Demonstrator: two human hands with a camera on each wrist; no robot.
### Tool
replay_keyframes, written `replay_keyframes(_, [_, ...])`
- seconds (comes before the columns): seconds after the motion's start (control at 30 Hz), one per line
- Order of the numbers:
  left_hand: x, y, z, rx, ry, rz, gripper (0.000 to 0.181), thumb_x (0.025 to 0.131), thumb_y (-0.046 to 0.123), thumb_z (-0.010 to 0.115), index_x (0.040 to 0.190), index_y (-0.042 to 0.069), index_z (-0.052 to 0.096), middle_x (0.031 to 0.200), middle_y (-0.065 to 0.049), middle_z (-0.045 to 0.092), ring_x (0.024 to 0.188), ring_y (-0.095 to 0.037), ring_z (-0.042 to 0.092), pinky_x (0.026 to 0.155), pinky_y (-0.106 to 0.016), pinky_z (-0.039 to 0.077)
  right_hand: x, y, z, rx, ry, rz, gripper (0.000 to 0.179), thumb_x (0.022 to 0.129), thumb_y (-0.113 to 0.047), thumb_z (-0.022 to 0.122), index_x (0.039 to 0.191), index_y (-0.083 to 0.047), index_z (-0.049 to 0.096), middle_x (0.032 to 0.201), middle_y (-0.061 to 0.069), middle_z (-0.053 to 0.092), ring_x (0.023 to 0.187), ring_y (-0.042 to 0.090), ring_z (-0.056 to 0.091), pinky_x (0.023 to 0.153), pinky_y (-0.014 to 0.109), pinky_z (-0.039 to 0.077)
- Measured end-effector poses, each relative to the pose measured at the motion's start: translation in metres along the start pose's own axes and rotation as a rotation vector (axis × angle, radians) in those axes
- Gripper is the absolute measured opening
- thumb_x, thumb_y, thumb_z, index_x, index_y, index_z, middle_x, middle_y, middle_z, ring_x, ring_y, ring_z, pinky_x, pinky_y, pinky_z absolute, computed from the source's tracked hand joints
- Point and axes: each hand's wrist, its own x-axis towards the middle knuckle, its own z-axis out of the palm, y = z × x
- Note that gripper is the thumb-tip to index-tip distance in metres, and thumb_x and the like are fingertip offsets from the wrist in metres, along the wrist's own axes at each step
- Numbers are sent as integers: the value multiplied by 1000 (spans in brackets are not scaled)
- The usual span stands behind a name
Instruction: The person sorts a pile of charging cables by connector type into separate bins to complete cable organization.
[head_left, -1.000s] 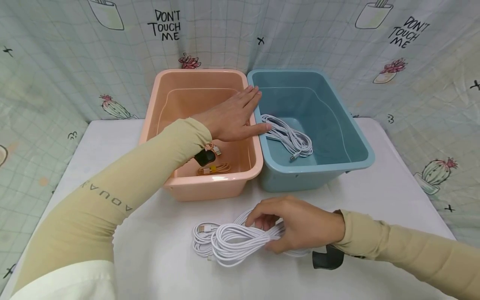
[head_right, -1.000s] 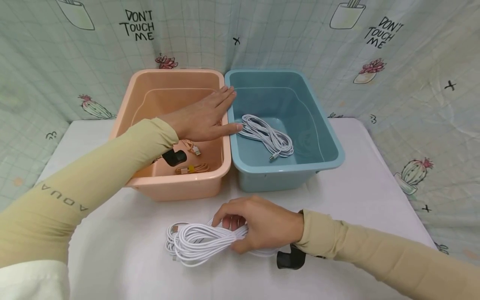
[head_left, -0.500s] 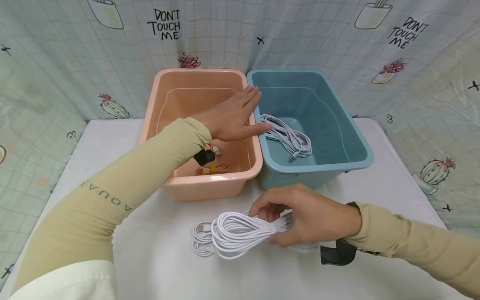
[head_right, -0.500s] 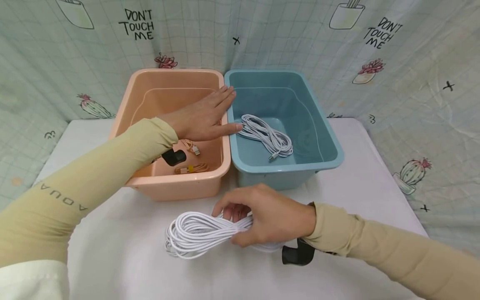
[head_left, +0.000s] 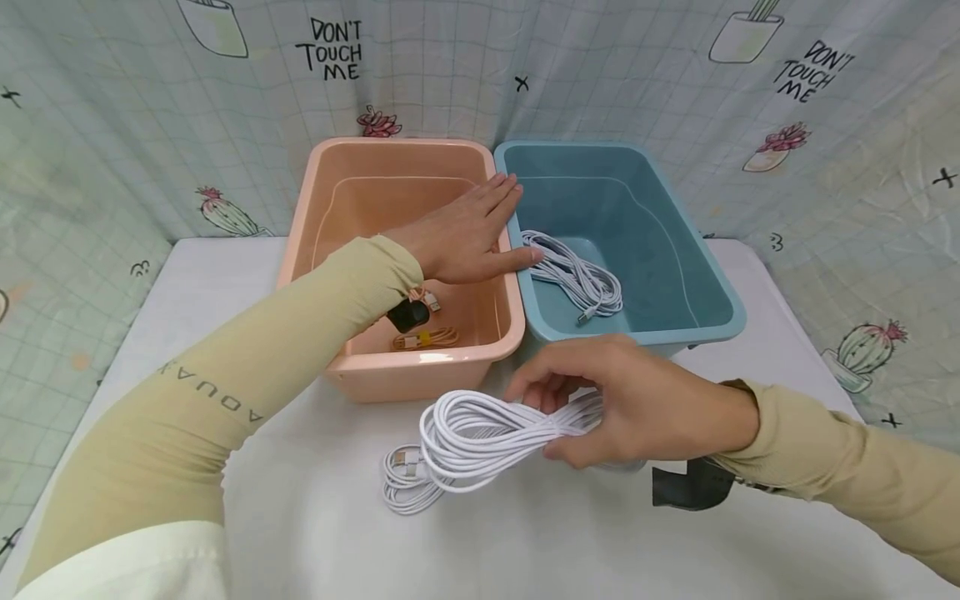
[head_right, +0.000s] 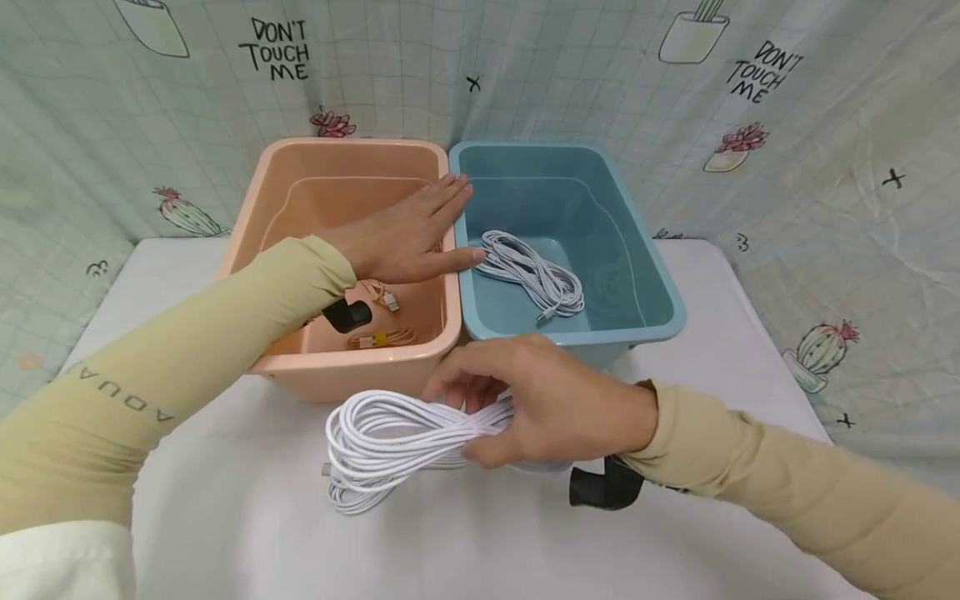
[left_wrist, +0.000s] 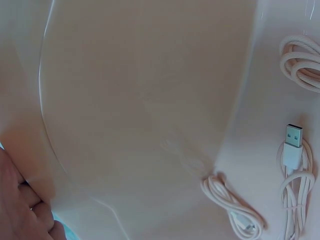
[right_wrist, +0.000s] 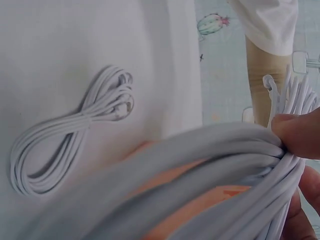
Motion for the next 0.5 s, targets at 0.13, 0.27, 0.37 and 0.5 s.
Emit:
replay_keyframes(0.13, [0, 0, 0, -8, -3, 1, 97, 103, 69, 35, 166, 7, -3, 177, -9, -8, 165, -25, -11, 136, -44, 0, 1, -5, -8, -29, 28, 0, 52, 76, -10, 91, 121, -24, 69, 106, -14, 69, 91, 5, 64, 82, 24, 60])
replay_keyframes(0.27, [-1, 0, 0, -12, 0, 5, 97, 103, 69, 35, 166, 6, -3, 177, -10, -8, 165, -25, -11, 136, -44, 1, 3, -9, -17, -31, 50, -16, 51, 76, -9, 91, 120, -24, 69, 107, -13, 70, 92, 6, 65, 82, 25, 61])
replay_keyframes(0.37, [-2, -1, 0, -12, 6, 9, 97, 103, 69, 36, 166, 6, -2, 177, -10, -7, 165, -26, -10, 136, -44, 1, 5, -11, -23, -47, 69, -29, 49, 77, -8, 90, 119, -23, 70, 107, -13, 70, 92, 5, 65, 82, 26, 62])
replay_keyframes(0.5, [-2, -1, 0, -16, 3, 6, 97, 103, 69, 37, 166, 7, -3, 177, -9, -7, 165, -25, -10, 136, -45, 1, 7, -12, -33, -78, 105, -29, 50, 76, -4, 89, 119, -23, 71, 106, -13, 70, 91, 5, 65, 81, 25, 62])
